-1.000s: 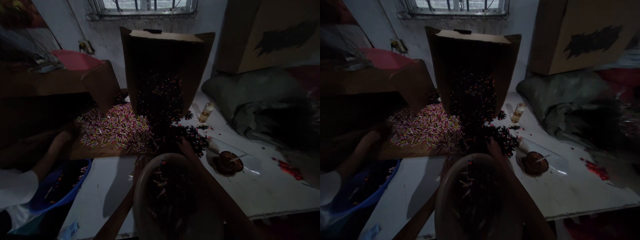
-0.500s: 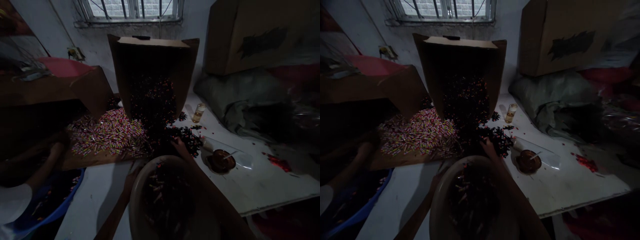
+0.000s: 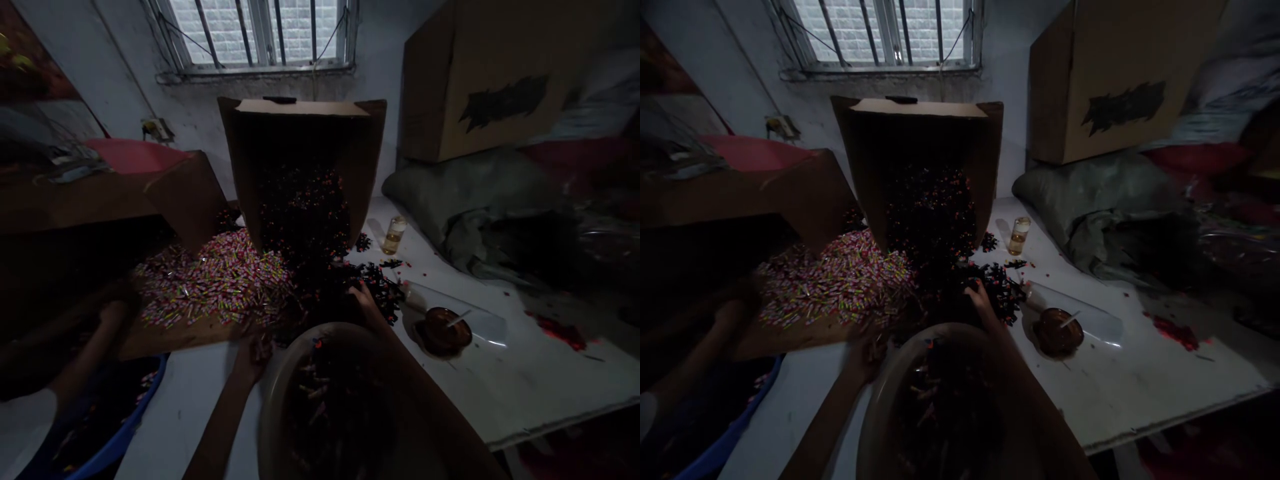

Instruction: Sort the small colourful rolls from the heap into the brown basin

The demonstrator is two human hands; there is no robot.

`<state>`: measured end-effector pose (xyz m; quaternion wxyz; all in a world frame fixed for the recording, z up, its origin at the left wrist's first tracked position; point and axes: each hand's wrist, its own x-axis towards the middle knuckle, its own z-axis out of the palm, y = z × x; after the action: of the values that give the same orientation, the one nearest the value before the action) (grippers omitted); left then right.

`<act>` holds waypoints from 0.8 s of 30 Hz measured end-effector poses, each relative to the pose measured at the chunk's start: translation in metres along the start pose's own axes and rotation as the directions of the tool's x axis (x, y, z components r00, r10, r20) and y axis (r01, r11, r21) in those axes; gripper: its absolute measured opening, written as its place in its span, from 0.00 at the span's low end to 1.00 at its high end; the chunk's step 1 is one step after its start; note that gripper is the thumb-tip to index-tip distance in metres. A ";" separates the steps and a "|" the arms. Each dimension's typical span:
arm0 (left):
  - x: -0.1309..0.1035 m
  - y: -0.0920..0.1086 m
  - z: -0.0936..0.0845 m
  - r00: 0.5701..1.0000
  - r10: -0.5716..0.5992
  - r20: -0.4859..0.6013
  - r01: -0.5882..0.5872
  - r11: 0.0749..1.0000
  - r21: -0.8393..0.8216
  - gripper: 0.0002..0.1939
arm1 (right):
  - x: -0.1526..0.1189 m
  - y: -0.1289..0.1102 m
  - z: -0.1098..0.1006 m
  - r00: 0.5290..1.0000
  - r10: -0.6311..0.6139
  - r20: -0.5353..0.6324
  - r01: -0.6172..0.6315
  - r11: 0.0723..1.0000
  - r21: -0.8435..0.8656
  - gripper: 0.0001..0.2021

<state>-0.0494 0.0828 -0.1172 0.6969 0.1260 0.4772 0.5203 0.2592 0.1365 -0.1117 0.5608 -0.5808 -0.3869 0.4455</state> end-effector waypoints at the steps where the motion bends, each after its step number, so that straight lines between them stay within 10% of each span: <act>1: -0.003 0.001 0.006 1.000 0.011 0.008 -0.011 1.000 0.027 0.10 | -0.001 -0.003 0.000 1.000 0.007 -0.001 -0.007 0.999 0.031 0.25; 14: -0.066 0.017 0.126 0.959 0.189 0.211 -0.235 0.946 0.221 0.19 | -0.090 -0.079 0.012 0.969 0.030 0.244 -0.072 0.984 0.165 0.25; 24: -0.106 0.003 0.128 0.910 0.225 0.347 -0.347 0.872 0.344 0.24 | -0.135 -0.101 0.011 0.947 -0.150 0.283 0.142 0.989 0.050 0.19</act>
<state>0.0506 0.0358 0.0073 0.6340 0.4117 0.4389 0.4857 0.2124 0.0189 0.0010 0.5386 -0.4719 -0.4995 0.4876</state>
